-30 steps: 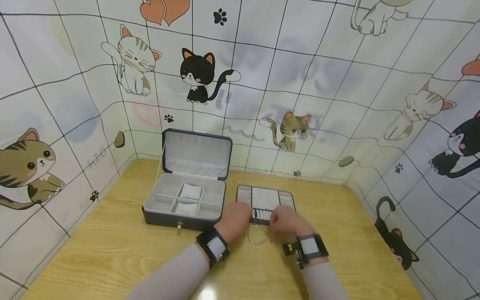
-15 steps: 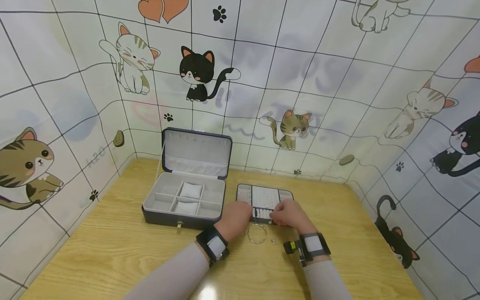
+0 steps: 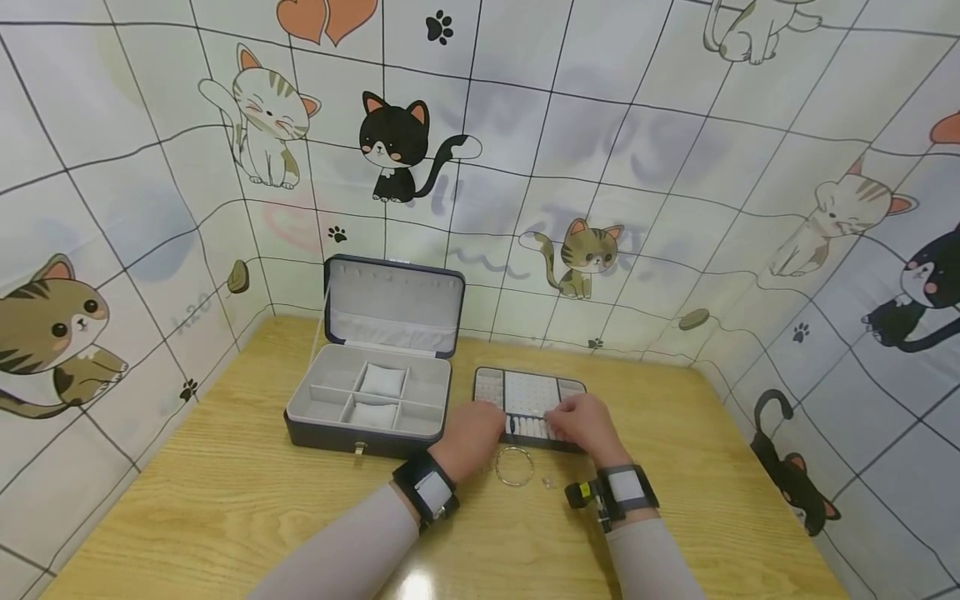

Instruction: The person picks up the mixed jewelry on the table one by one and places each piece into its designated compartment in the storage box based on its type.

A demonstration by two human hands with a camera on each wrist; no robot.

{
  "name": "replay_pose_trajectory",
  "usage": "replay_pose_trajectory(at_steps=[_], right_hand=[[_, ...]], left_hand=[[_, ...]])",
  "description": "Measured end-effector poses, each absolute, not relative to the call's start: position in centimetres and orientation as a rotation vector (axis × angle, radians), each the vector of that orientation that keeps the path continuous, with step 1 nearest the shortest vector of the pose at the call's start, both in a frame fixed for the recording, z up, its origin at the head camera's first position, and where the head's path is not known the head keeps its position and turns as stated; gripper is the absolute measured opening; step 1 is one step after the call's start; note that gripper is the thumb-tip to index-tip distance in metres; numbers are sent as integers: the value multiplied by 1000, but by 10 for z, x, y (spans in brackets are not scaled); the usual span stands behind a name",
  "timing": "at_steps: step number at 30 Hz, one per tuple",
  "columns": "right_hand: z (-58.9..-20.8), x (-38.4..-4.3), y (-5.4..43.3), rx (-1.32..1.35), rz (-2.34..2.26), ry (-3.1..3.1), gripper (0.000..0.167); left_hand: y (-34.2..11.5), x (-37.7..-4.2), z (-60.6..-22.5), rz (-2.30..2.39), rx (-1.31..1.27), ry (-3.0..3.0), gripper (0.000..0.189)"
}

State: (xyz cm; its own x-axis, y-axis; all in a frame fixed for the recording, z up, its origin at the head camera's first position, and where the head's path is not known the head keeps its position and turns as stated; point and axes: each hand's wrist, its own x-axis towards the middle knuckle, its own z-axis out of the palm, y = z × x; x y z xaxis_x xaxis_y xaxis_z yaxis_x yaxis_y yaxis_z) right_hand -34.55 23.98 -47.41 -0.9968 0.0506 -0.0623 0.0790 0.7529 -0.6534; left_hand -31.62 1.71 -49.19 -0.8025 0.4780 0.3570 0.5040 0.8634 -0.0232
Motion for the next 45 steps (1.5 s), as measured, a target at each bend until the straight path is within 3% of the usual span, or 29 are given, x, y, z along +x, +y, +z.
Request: replay_pose_trajectory(at_steps=[21,45], right_hand=[[-481,-349,249,332,-1207,3039,25],[-502,-357,245,197,-1196,3122,22]], left_hand=[[17,-319,-495,-132,-739,-2725,14],[17,-318,-491,-148,-749,-2749,16]])
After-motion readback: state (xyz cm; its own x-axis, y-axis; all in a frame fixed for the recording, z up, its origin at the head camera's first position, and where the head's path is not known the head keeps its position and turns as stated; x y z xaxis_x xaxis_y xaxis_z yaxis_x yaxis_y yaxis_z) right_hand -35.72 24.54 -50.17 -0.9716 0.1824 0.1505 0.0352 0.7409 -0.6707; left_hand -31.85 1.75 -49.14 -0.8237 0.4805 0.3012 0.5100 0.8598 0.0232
